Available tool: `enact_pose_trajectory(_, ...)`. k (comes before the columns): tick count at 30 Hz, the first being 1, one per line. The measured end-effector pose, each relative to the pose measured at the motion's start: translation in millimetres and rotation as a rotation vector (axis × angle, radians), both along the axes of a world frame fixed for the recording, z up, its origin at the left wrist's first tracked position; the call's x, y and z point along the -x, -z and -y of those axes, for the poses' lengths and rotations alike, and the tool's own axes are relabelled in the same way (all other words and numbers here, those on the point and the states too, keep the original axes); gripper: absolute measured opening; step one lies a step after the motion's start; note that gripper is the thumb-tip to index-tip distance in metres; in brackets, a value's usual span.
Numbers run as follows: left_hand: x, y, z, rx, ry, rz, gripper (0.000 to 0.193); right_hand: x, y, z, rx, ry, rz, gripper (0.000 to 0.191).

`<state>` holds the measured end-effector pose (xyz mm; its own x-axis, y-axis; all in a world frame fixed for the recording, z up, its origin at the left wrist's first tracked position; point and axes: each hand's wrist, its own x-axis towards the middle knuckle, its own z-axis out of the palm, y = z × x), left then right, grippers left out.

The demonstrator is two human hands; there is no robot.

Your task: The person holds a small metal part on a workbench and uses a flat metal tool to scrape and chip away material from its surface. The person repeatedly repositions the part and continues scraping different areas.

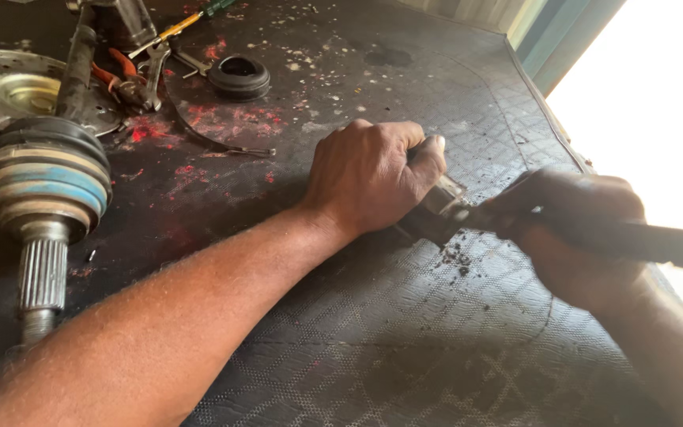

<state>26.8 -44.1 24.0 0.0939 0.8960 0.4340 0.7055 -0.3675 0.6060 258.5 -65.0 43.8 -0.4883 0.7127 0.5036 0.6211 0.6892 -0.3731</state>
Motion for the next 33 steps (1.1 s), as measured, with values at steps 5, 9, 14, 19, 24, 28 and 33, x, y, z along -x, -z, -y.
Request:
enact_pose_trajectory(5, 1.1, 2.2, -0.5, -0.204, 0.009, 0.028, 0.035, -1.1, 3.1, -0.6, 0.018, -0.035, 0.059, 0.008)
enact_pose_trajectory(9, 1.7, 4.4, -1.8, -0.108, 0.007, 0.028, 0.036, 0.2, 2.2, -0.3, 0.034, 0.016, 0.095, 0.009)
enact_pose_trajectory(14, 0.2, 5.2, -3.2, -0.183, 0.026, 0.055, 0.034, 4.3, -2.5, 2.4, 0.102, 0.208, 0.307, 0.008)
enact_pose_trajectory(19, 1.5, 7.1, -2.9, -0.184, -0.014, 0.027, 0.036, 7.8, -4.8, 2.8, 0.08, 0.064, 0.123, 0.008)
enact_pose_trajectory(24, -0.7, 7.1, -5.2, -0.262, 0.001, 0.065, 0.033, 4.2, -5.1, -2.2, 0.183, 0.305, 0.389, 0.011)
enact_pose_trajectory(28, 0.1, 5.7, -4.3, -0.163, -0.004, 0.017, 0.037, 1.0, -5.9, -4.8, -0.068, -0.039, 0.039, 0.007)
enact_pose_trajectory(33, 0.5, 3.7, -4.8, -0.091, 0.013, 0.023, 0.037, 2.1, -3.2, -3.7, -0.019, 0.025, 0.145, 0.012)
